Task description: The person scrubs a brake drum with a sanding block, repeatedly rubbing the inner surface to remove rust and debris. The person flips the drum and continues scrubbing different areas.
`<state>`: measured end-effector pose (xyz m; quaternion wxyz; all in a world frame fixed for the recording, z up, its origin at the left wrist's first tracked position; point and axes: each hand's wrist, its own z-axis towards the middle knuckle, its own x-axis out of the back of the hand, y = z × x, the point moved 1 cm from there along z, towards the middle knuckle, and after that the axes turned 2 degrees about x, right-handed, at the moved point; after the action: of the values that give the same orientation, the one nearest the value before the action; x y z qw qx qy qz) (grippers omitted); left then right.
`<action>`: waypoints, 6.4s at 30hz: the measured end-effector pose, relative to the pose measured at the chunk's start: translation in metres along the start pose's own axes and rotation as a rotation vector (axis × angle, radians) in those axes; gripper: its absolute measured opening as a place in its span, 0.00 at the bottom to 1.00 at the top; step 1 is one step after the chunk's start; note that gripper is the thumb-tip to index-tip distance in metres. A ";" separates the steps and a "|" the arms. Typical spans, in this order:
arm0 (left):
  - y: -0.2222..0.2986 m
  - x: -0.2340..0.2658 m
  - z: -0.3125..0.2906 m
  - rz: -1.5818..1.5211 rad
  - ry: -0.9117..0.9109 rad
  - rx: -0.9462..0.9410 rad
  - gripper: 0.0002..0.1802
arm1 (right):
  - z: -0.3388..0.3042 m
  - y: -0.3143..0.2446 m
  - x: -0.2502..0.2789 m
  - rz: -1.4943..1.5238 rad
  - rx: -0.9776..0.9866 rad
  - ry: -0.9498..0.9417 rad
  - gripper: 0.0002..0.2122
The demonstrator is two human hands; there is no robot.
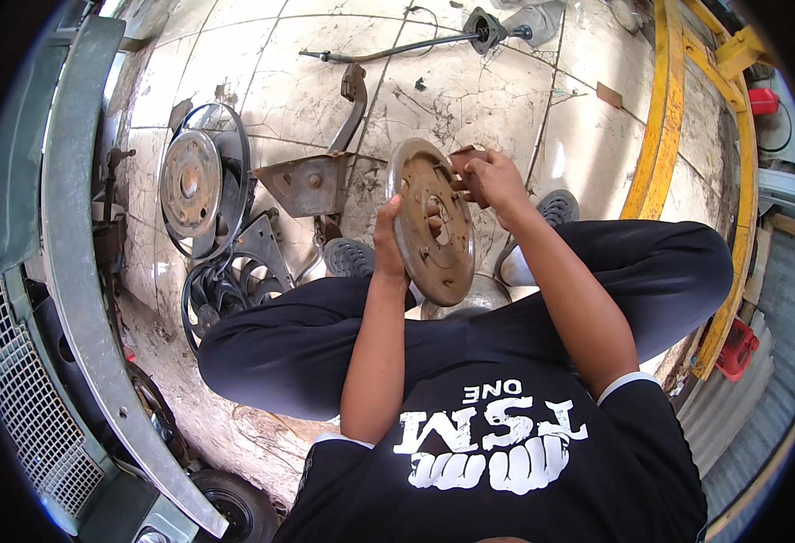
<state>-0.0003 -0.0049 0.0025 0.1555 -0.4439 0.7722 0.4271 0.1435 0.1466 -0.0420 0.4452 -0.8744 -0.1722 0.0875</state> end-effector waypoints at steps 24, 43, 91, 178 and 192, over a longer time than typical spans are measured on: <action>0.018 0.004 0.001 0.089 0.047 0.103 0.37 | -0.003 0.048 -0.045 0.029 0.206 -0.201 0.10; -0.002 0.014 0.010 -0.123 0.056 0.117 0.39 | -0.010 0.039 -0.045 0.093 -0.137 -0.214 0.17; -0.013 0.025 0.008 -0.159 0.010 0.152 0.42 | 0.007 0.086 -0.035 -0.606 -0.289 -0.061 0.65; -0.020 -0.046 0.009 0.559 0.103 -0.327 0.49 | -0.072 -0.116 0.024 0.783 0.178 -0.110 0.17; 0.013 -0.027 0.018 0.686 0.115 -0.477 0.36 | -0.068 -0.090 0.032 0.579 0.139 0.122 0.15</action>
<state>0.0009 0.0277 0.0151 -0.1462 -0.2079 0.7620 0.5956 0.1736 0.1568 0.0704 0.4702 -0.8581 0.1177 0.1696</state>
